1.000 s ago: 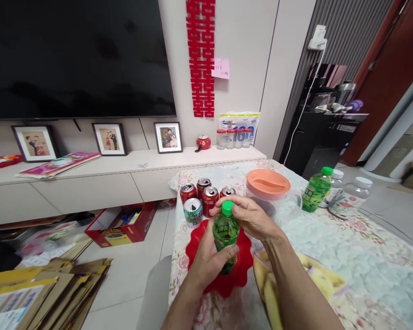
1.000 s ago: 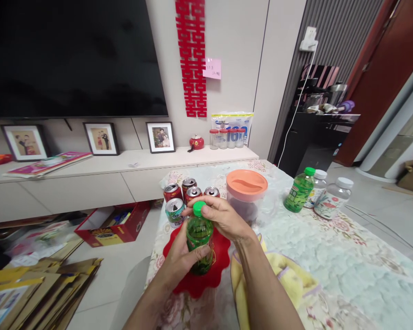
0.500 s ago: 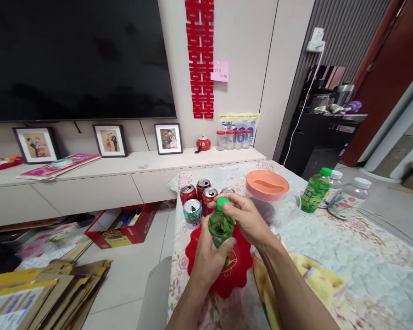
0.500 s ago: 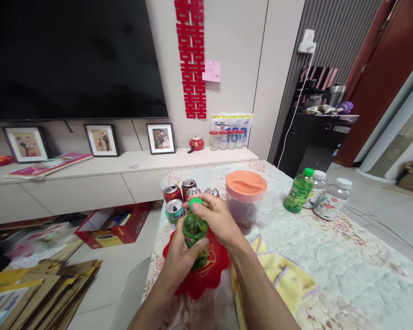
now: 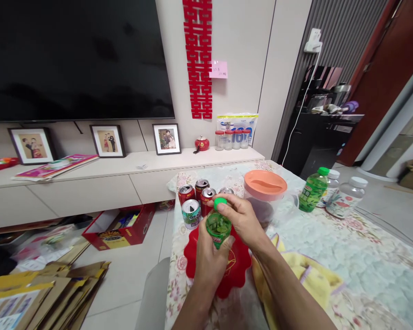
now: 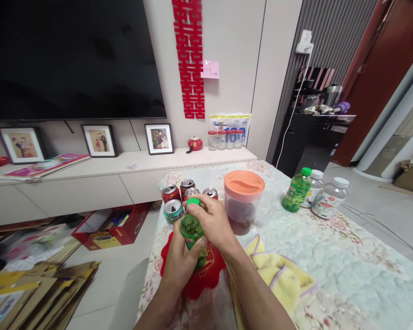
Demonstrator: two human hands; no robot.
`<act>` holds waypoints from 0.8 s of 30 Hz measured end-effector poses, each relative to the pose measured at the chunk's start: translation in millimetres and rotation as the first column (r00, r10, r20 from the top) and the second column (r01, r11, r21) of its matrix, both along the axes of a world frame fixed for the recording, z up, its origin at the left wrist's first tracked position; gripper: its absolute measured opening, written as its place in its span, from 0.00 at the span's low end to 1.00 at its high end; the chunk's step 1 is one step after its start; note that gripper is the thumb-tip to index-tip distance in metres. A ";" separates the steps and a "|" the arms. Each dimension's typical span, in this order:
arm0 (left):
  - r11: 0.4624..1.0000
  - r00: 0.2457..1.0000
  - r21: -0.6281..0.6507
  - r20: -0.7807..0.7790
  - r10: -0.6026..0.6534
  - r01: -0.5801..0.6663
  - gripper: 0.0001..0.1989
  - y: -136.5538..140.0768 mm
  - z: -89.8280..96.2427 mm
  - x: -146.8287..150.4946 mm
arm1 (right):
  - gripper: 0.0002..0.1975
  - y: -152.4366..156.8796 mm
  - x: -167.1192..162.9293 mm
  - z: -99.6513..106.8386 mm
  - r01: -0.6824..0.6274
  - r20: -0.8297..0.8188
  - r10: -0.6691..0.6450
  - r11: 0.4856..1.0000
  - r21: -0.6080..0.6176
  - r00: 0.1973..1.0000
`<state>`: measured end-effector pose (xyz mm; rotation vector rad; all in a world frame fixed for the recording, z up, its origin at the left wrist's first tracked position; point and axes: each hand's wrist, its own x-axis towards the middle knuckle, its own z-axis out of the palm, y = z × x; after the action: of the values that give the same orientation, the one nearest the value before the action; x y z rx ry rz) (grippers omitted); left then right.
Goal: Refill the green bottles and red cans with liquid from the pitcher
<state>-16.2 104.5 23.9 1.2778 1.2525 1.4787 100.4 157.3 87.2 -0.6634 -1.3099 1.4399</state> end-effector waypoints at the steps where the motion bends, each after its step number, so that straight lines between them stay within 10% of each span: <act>1: 0.999 0.998 0.001 0.033 -0.055 0.055 0.30 -0.2 1.1 -1.9 | 0.16 -0.1 1.0 0.9 -0.021 -0.002 0.021 1.000 -0.005 1.000; 8: 0.906 0.881 -0.010 0.237 -0.410 0.424 0.38 -1.9 7.7 -17.1 | 0.23 2.3 19.9 4.6 -0.299 -0.042 0.298 0.954 -0.008 0.953; 24: 0.984 0.981 -0.029 0.088 -0.171 0.174 0.31 -5.5 2.5 -6.0 | 0.23 -1.0 11.1 6.6 -0.117 0.189 0.096 0.987 0.108 0.977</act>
<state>-22.1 99.1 26.4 1.2528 1.0810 1.3656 111.5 156.3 93.7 -0.6673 -1.5831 1.3996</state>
